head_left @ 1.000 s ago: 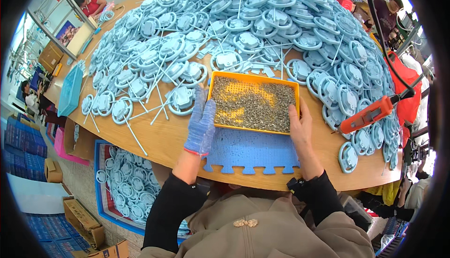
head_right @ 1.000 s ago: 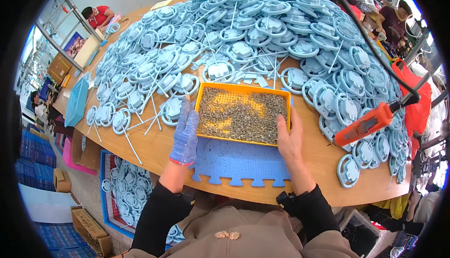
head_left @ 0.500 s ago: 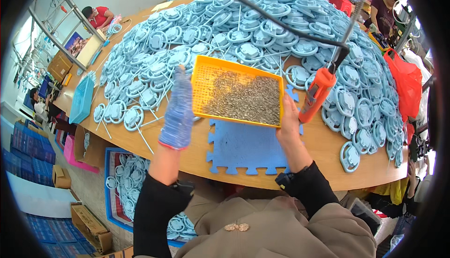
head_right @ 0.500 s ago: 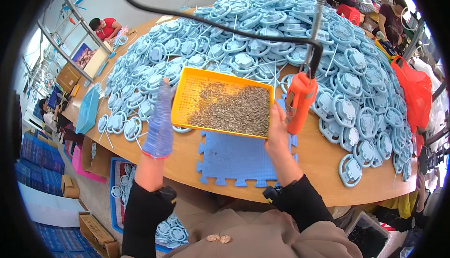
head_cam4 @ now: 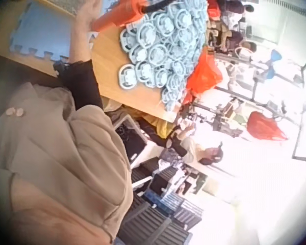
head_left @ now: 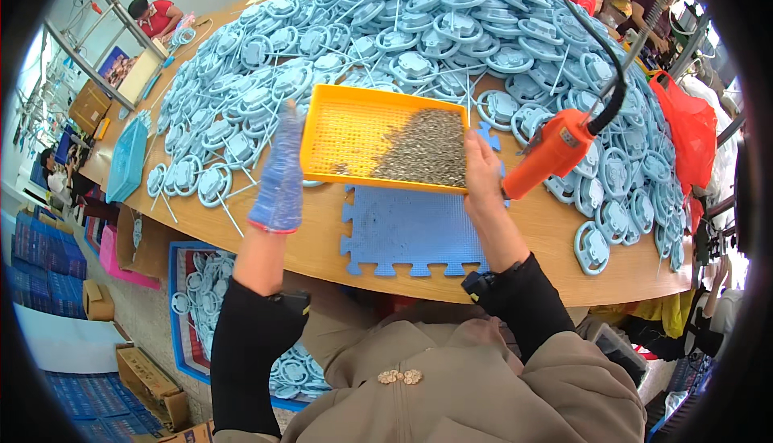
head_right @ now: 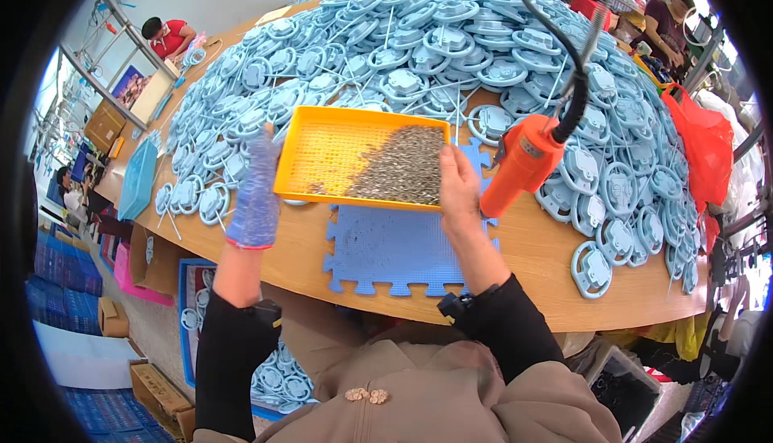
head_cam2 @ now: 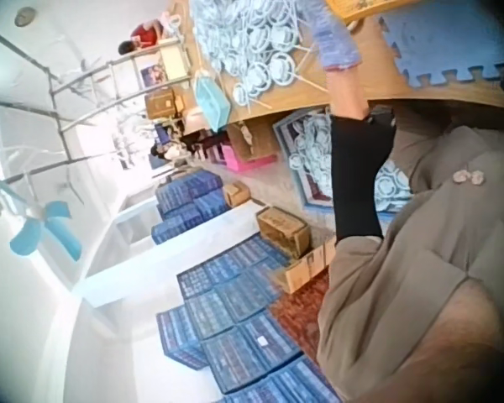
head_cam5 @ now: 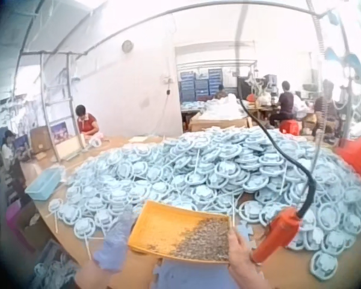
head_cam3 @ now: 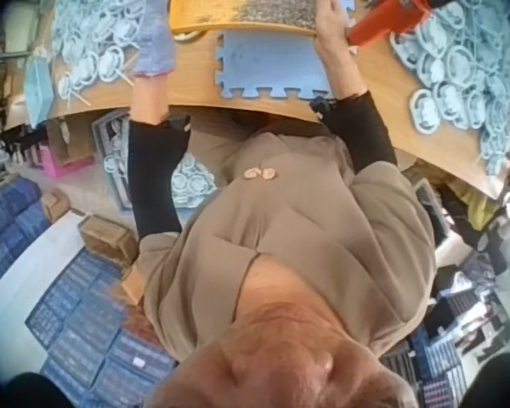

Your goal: Assembling plastic fan or base components using a power screwdriver.

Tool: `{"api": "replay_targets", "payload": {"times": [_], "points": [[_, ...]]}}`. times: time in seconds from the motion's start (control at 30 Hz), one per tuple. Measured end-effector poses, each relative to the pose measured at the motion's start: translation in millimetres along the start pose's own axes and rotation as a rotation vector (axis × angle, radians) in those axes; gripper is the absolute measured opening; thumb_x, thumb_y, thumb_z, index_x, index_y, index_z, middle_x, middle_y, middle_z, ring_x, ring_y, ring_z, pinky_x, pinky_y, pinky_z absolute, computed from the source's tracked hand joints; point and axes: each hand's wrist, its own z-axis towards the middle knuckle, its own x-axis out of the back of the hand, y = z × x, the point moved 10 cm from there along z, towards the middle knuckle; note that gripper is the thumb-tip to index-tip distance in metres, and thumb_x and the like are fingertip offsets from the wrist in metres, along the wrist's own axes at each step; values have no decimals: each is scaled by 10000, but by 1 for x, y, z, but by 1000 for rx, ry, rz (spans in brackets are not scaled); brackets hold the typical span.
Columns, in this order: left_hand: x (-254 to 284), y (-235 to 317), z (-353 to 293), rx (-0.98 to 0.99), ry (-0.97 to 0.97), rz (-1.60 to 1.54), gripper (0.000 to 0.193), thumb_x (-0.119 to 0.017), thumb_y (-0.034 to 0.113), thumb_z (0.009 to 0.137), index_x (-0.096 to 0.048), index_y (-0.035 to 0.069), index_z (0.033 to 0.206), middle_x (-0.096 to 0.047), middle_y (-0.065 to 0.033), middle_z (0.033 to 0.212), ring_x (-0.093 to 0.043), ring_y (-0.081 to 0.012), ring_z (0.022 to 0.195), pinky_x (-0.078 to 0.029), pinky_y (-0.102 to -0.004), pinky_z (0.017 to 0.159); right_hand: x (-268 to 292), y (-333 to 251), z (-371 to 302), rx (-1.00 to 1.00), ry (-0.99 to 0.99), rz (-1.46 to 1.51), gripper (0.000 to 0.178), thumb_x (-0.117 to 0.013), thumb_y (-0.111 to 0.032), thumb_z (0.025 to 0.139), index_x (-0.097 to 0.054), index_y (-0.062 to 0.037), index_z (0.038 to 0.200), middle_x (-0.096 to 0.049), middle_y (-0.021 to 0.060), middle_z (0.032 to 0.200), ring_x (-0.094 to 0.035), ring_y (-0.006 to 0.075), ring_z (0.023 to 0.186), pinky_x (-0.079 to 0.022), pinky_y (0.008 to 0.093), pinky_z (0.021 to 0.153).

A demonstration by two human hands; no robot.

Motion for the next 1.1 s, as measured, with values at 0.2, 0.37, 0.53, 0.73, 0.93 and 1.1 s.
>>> {"api": "replay_targets", "payload": {"times": [0.2, 0.37, 0.53, 0.73, 0.93, 1.1], "points": [[-45, -62, -25, 67, -20, -125, 643, -429, 553, 955, -530, 2, 1270, -604, -97, 1164, -559, -152, 1074, -455, -267, 903, 50, -36, -17, 182, 51, -651, 452, -536, -299, 964, -524, 34, 1270, -610, 87, 1112, -539, 131, 1000, -420, 281, 888], [-29, -89, -38, 107, -13, -220, 635, -406, 548, 968, -526, 11, 1284, -604, -90, 1165, -555, -145, 1075, -454, -262, 904, 41, -54, -26, 271, 51, -1189, 440, -589, -292, 911, -557, 12, 1229, -599, 189, 1156, -543, 310, 1059, -387, 401, 967], [-21, -88, -40, 89, -36, -223, 627, -376, 553, 974, -517, 32, 1295, -594, -85, 1185, -560, -139, 1074, -469, -262, 903, -104, -58, -57, 821, -586, -1359, 373, -612, -324, 873, -645, -4, 1063, -614, 155, 1130, -523, 334, 1084, -370, 436, 976], [-37, -91, -45, 146, -174, -335, 595, -365, 471, 1004, -362, 47, 1421, -484, -79, 1356, -502, -171, 1196, -424, -298, 1002, -147, 19, -73, 722, -1350, -1216, 304, -621, -229, 873, -636, -2, 1075, -613, 136, 1108, -516, 332, 1130, -414, 416, 973], [-38, -78, -50, 145, -138, -309, 704, -403, 528, 973, -275, 48, 1471, -389, -129, 1449, -384, -188, 1317, -287, -302, 1105, -92, -10, -67, 699, -1310, -1383, 224, -633, -241, 859, -671, -45, 962, -638, 59, 1016, -555, 257, 1039, -490, 346, 853], [-37, -93, -46, 201, -130, -331, 699, -437, 522, 963, -264, 87, 1482, -373, -139, 1462, -366, -198, 1335, -292, -301, 1102, -75, -29, -51, 630, -1257, -1421, 172, -671, -216, 825, -694, -48, 856, -658, 65, 932, -584, 255, 977, -496, 353, 844]]}}
